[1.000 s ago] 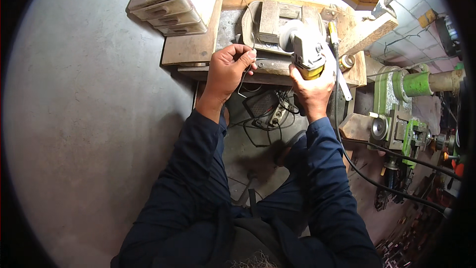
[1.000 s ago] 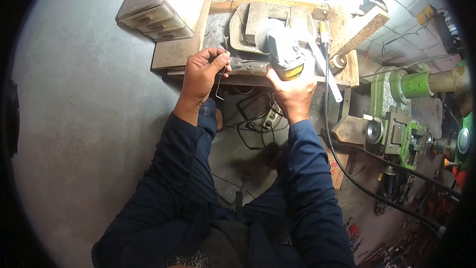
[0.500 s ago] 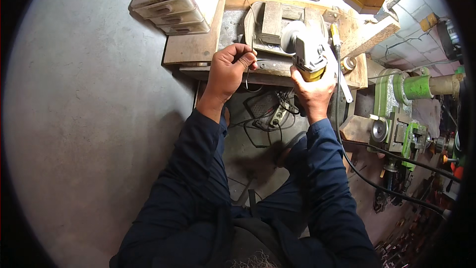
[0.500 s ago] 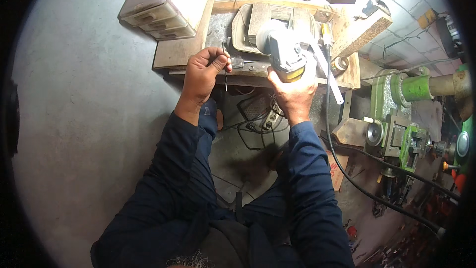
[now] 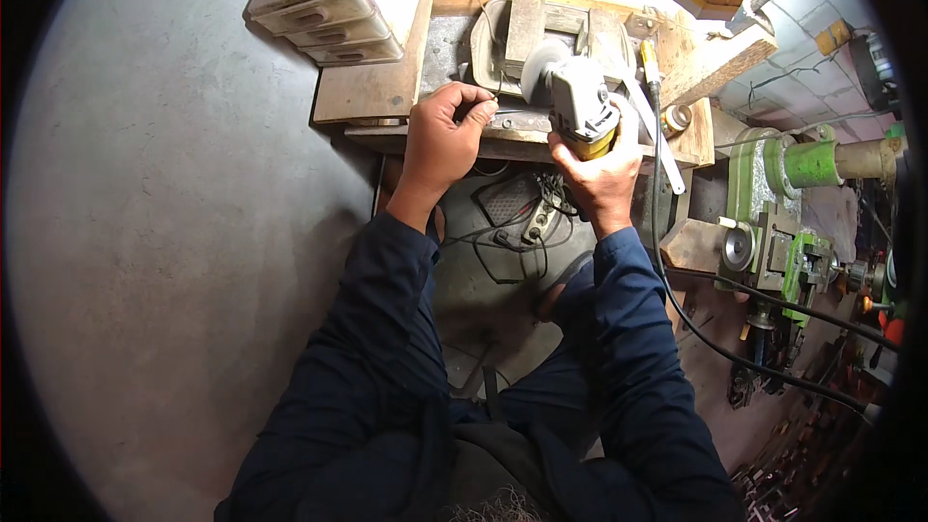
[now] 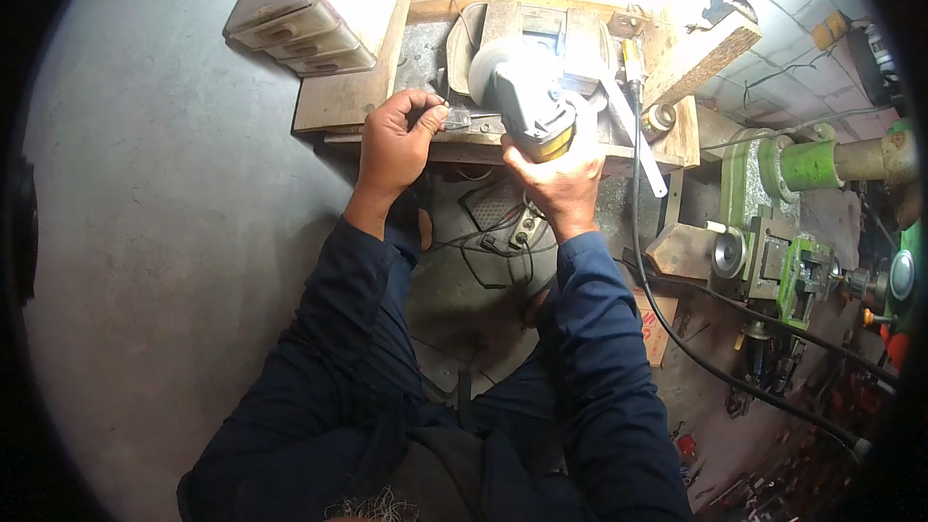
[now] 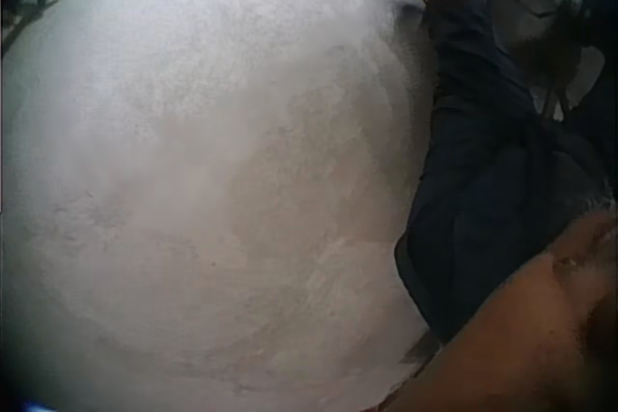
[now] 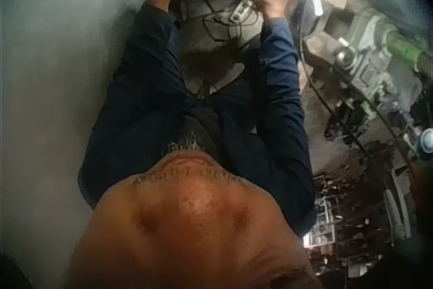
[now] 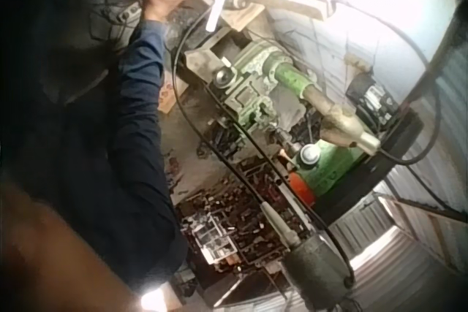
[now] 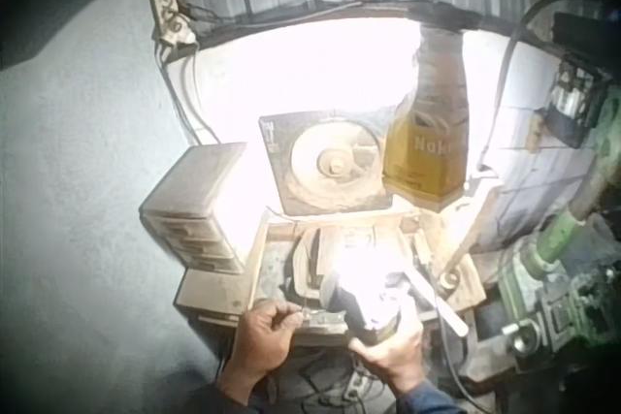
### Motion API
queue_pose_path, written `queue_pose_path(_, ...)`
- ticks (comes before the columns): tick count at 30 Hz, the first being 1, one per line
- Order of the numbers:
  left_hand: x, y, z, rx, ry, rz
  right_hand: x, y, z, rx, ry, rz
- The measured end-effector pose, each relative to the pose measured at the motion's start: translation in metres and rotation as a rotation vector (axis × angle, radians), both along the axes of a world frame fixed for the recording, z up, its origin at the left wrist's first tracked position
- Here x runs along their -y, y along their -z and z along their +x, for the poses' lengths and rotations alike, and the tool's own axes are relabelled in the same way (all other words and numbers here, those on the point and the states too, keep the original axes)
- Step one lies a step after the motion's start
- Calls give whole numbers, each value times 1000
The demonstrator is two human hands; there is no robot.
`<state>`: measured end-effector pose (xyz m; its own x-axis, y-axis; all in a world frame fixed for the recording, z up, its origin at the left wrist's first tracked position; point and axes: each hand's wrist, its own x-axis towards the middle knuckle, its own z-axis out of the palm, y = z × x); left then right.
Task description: The person grinds a small metal component using a handheld angle grinder at a workbench, then takes a metal rod and circular plate to an engine assembly and works on it with pliers and a T-handle tool.
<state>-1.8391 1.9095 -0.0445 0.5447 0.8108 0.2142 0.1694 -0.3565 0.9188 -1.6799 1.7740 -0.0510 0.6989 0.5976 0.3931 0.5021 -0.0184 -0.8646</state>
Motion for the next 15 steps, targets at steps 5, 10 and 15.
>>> queue_pose_path(5, 0, 1, 1, -36, -13, 149, 1, 6, 2, -10, -26, -28)
queue_pose_path(10, 3, -5, 5, -9, -16, 209, 2, 8, 3, -65, -74, -46)
queue_pose_path(15, 5, -8, 5, -7, 1, 186, 3, 0, 1, -105, -91, -58)
